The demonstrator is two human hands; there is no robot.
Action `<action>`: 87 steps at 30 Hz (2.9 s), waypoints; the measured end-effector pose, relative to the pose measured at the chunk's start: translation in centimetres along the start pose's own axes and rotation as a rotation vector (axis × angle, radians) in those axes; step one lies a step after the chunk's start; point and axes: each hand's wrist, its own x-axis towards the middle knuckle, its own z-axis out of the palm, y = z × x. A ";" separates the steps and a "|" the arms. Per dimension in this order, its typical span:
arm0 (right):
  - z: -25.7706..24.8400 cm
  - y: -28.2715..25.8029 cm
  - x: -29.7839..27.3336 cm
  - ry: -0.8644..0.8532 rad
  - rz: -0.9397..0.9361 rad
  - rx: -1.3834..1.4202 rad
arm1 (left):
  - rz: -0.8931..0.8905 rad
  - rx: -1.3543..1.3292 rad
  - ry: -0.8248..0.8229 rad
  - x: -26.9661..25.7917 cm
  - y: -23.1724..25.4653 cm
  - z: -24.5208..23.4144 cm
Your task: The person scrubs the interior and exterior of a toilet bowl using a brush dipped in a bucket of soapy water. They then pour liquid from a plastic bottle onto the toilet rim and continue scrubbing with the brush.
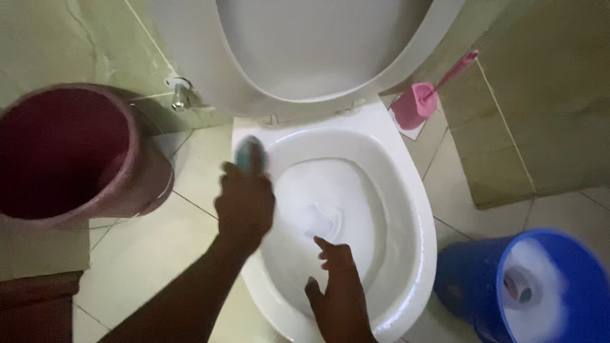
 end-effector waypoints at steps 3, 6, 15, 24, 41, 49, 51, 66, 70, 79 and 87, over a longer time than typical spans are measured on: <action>-0.7 -0.2 1.1 -0.105 0.112 -0.102 | 0.297 0.133 -0.271 -3.1 -0.8 -0.9; -1.1 0.8 0.4 -0.051 0.161 -0.074 | 0.071 0.066 -0.167 -4.2 -0.8 -2.3; -1.1 4.4 1.0 -0.046 0.136 -0.116 | -0.063 0.060 -0.060 2.1 -1.9 -1.4; -0.8 8.3 3.7 -0.145 0.073 -0.118 | -0.062 0.169 -0.110 0.0 -1.5 -0.3; -0.5 10.7 2.8 -0.090 0.006 -0.081 | 0.257 0.192 -0.166 2.2 -3.0 -3.2; -1.6 4.6 2.7 -0.023 0.158 -0.088 | 0.558 0.275 0.129 3.2 -5.6 0.5; -2.6 4.4 3.6 -0.137 0.178 -0.061 | 0.405 0.290 -0.165 2.9 -4.7 0.4; -4.5 9.4 0.7 -0.005 0.200 0.052 | 0.267 0.266 -0.131 3.6 -7.1 -2.0; -4.2 9.0 0.9 -0.020 0.294 0.084 | 0.362 0.315 -0.219 4.3 -6.4 -2.8; -6.1 3.7 0.6 -0.079 0.378 0.094 | 0.359 0.394 -0.425 5.5 -4.2 -5.1; -6.4 4.2 1.0 -0.073 0.386 0.192 | -0.354 -0.066 -0.491 3.9 -2.3 -4.8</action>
